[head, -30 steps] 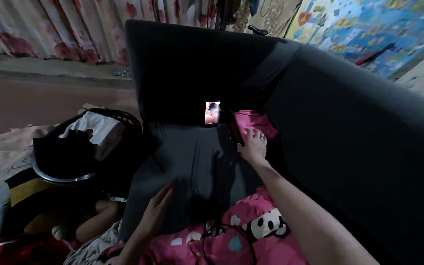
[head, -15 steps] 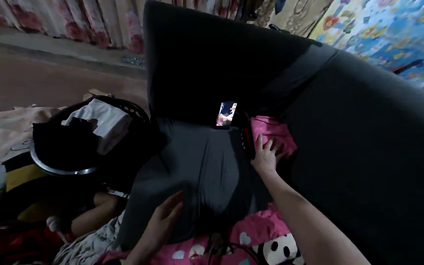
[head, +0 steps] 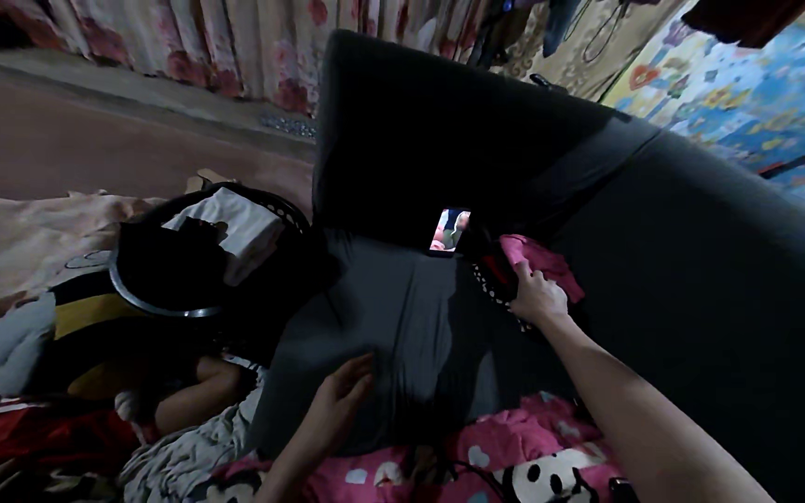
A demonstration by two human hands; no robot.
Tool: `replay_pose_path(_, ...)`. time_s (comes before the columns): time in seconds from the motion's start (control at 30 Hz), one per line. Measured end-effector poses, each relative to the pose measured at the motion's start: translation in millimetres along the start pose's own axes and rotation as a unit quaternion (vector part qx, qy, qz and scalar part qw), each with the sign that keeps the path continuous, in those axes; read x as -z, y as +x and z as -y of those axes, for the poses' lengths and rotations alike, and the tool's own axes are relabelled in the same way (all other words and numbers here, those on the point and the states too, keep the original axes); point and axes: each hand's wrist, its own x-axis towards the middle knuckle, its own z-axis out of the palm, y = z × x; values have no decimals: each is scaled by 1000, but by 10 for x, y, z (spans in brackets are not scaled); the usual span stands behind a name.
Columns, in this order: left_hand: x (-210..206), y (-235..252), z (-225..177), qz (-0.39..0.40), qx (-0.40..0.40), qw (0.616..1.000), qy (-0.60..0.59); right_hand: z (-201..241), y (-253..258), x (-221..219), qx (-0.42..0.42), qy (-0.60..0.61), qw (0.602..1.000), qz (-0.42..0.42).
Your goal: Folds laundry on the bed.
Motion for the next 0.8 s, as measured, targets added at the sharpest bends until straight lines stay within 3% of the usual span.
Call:
replay_pose_path(0.17, 3, 11, -45, 20, 23, 999, 25, 264, -364, 166, -37, 55, 998, 4)
replay_pose_path(0.3, -27, 25, -21, 24, 53, 998, -5, 895, -1172, 363, -31, 117, 991, 64)
replay_pose_path(0.47, -90, -30, 146, -45, 126, 981, -139, 1820, -2440, 319, 117, 149, 959, 211)
replay_pose_path(0.53, -29, -46, 262, -90, 130, 970, -186, 2087, -2799, 147, 194, 108, 954, 203)
replay_pose_path(0.6, 65, -64, 379, -100, 135, 964, -207, 2169, -2957, 23, 215, 77, 959, 168)
replay_pose_path(0.7, -19, -155, -15, -140, 196, 955, -172, 1976, -2859, 218, 211, 131, 942, 228)
replay_pose_path(0.8, 0, 0, 225, -127, 144, 967, -168, 1654, -2624, 268, 241, 227, 911, 246)
